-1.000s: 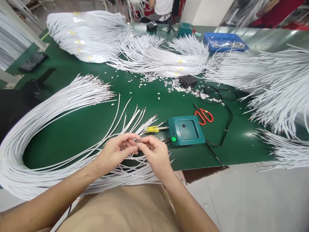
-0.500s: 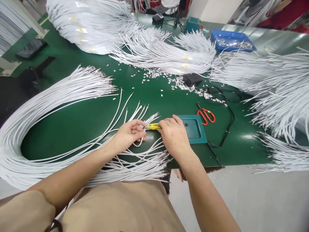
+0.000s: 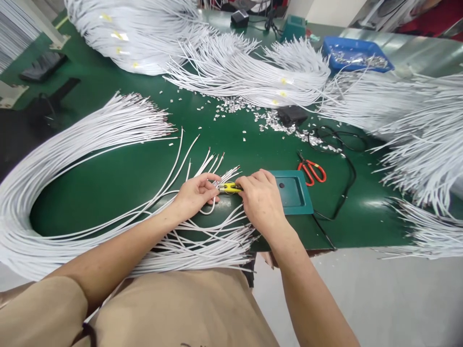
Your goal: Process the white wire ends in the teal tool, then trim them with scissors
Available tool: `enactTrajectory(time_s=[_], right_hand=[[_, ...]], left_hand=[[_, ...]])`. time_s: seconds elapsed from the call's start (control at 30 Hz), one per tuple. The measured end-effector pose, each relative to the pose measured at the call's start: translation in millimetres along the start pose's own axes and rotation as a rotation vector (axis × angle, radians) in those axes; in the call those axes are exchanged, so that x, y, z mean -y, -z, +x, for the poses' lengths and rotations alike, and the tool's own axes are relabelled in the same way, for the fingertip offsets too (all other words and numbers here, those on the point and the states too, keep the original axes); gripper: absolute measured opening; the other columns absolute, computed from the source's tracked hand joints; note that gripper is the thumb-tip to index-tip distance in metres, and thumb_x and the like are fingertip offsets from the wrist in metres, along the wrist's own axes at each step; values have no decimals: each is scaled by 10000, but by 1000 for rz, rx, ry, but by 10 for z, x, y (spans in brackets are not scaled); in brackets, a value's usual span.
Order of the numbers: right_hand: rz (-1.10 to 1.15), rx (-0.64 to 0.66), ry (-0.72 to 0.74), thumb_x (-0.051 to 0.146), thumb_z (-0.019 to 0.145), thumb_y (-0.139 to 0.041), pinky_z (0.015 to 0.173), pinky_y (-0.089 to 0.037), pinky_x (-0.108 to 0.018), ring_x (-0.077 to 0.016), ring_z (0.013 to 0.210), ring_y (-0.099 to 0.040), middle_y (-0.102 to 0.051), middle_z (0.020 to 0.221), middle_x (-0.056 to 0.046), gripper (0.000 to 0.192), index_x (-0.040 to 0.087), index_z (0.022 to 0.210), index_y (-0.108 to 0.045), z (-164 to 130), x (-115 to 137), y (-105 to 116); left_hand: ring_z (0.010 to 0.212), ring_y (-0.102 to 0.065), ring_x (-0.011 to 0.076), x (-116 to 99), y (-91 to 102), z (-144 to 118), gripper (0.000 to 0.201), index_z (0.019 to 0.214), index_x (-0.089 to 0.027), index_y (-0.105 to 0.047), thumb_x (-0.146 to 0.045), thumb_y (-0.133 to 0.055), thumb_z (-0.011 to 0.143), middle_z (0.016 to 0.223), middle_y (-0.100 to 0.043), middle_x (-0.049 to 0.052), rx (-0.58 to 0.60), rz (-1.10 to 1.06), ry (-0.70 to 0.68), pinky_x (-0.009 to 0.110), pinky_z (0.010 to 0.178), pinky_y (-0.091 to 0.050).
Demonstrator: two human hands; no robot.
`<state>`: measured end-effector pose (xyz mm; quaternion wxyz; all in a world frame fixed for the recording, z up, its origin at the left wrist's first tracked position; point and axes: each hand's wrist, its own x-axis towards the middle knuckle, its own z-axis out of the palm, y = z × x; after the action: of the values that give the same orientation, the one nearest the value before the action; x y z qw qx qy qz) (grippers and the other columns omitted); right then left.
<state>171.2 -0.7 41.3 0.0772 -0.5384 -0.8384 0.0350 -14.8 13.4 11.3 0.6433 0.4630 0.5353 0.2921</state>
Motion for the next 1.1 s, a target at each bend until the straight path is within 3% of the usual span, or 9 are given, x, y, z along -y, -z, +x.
enactTrajectory(time_s=[0.2,0.37,0.47,0.6,0.77,0.87,0.97,1.03,1.1], right_hand=[[-16,-18,-2,56,805,-490,905,-320,-365,-221,813,-450,-652,752,-46,198,173,890,-625,17,-10,-23],[-22,6,12,86,841,-481,963,-317,-382,-216,826,-477,-661,760,-44,195,172,915,-639,14,1,0],[-49,-49,-24,211,901,-475,1086,-197,-468,-247,1059,-490,-671,1028,-79,209,171,1041,-625,-30,-5,28],[-196,-170,-286,339,936,-425,1083,-129,-595,-341,1337,-290,-433,1399,-182,421,128,1294,-489,-117,-52,-6],[-226,-143,-354,334,954,-385,1082,-161,-586,-337,1369,-257,-388,1438,-171,437,149,1347,-439,-132,-123,-94],[-189,-198,-354,317,945,-415,1080,-171,-575,-333,1345,-296,-419,1409,-179,411,131,1307,-472,-117,-67,-66],[-24,-306,-171,254,933,-437,1025,-297,-473,-273,1203,-448,-559,1243,-157,293,128,1167,-559,-152,223,-7],[146,-324,142,200,918,-439,861,-401,-356,-198,962,-542,-641,1004,-84,178,169,967,-607,-207,539,-2],[198,-252,380,161,893,-435,665,-383,-321,-170,722,-502,-602,785,-32,174,192,804,-581,-266,869,-39]], left_hand=[[617,-666,127,54,-31,22,269,974,-152,-574,-171,-662,721,697,-618,-17,-52,15,46,212,546,-497],[622,-670,138,103,-43,26,258,948,-150,-594,-159,-678,704,708,-642,1,-70,44,70,232,567,-516],[615,-669,142,97,-46,24,260,939,-145,-603,-152,-687,694,714,-649,11,-78,19,89,243,570,-525],[631,-677,148,49,-33,14,255,950,-127,-608,-143,-675,705,758,-653,30,-80,35,113,244,581,-523],[642,-674,148,-19,25,-59,278,967,-116,-595,-176,-685,712,755,-644,29,-92,40,132,240,589,-514],[677,-667,141,-46,104,-154,391,1080,-125,-563,-225,-694,726,739,-632,5,-72,29,81,228,616,-496],[738,-652,126,-84,209,-264,389,1092,-153,-590,-304,-690,747,797,-630,2,-8,-17,34,222,674,-483],[747,-628,118,-123,273,-328,322,1007,-166,-634,-347,-691,747,826,-631,5,42,-23,31,220,688,-475],[737,-601,116,-167,319,-382,279,937,-172,-649,-360,-698,737,822,-633,6,53,25,26,222,683,-469]])
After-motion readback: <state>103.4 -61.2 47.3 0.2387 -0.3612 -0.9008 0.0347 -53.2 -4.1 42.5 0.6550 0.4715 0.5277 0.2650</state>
